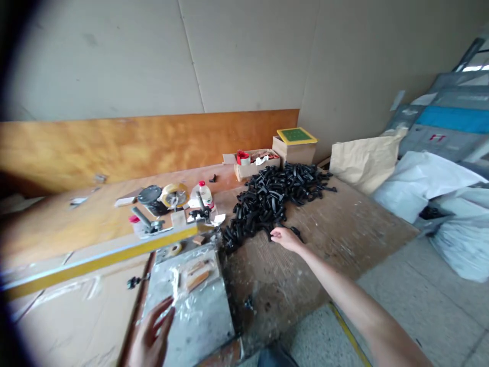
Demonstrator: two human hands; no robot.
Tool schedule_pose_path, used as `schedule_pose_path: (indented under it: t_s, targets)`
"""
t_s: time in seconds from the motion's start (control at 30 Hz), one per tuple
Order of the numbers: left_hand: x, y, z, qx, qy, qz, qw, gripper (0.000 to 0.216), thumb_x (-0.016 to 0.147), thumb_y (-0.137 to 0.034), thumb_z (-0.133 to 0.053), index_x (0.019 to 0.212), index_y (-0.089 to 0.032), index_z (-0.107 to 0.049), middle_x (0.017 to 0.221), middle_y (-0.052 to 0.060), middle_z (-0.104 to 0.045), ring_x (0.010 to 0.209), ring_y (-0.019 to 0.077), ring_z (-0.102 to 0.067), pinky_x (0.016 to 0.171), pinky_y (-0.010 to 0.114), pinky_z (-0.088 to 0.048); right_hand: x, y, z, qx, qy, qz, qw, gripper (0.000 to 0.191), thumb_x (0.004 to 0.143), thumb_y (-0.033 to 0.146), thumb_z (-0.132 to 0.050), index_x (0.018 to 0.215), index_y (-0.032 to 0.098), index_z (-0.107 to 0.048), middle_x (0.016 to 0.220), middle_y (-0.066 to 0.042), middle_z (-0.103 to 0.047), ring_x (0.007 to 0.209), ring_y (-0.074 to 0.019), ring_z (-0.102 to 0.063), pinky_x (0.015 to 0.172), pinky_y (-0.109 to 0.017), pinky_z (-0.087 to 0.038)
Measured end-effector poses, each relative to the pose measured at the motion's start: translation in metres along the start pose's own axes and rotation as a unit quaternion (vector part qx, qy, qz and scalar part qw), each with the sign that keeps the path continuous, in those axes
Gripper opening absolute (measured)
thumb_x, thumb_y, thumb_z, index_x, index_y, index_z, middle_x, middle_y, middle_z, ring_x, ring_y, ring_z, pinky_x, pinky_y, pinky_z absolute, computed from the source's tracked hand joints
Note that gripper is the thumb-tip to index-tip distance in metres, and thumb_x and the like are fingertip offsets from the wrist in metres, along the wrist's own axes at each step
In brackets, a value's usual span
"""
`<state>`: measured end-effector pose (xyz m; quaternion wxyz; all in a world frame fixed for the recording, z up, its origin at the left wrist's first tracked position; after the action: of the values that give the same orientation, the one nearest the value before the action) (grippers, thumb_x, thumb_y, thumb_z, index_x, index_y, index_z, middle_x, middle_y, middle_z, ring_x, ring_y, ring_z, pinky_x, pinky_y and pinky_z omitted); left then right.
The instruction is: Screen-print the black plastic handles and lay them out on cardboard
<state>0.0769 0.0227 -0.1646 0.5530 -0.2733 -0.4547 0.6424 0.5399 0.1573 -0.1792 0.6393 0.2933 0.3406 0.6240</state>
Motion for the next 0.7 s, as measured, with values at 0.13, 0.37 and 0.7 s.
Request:
schedule_pose_path:
  t_s: [0.13,0.37,0.7]
  targets:
    - [0.049,-0.064,-0.138,-0.012,0.150,-0.032,0.988,0.038,0.087,-0.052,-0.056,0.110,-0.024,-0.068,0.122,0.008,-0.066,0.107,0.0238,-0.067,0.088,0.036,-0.056,0.059,-0.024,0.030,-0.032,0.009,0.018,0.999,0.022,0.081,0.023,-0.066,0.102,0.019,-0.071,0.106,-0.007,-0.074,0.100,-0.0209,-0.069,0.092,-0.037,-0.052]
    - [0.187,-0.101,-0.280,0.095,0.114,-0.041,0.988,0.042,0.092,-0.043,-0.044,0.118,-0.017,-0.065,0.123,0.012,-0.067,0.118,0.0228,-0.061,0.104,0.038,-0.045,0.177,-0.009,0.058,-0.192,0.024,0.127,0.973,0.024,0.083,0.022,-0.067,0.106,0.020,-0.072,0.115,-0.009,-0.070,0.114,-0.0243,-0.060,0.101,-0.038,-0.044]
    - [0.383,-0.091,-0.397,0.160,0.093,0.015,0.983,0.045,0.092,-0.045,-0.043,0.116,-0.017,-0.068,0.128,0.013,-0.066,0.128,0.0262,-0.054,0.111,0.039,-0.036,0.431,-0.039,0.193,-0.245,-0.194,0.027,0.950,0.039,0.098,0.034,-0.044,0.121,0.012,-0.066,0.121,-0.017,-0.067,0.116,-0.0249,-0.060,0.102,-0.033,-0.041]
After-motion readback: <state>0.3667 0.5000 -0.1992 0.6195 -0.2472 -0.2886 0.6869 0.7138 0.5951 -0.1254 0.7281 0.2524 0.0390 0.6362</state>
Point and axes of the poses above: each hand's wrist, its own x-axis towards the middle knuckle, its own z-axis out of the back of the hand, y = z × x, the point moved 5 cm from there along x, towards the middle knuckle
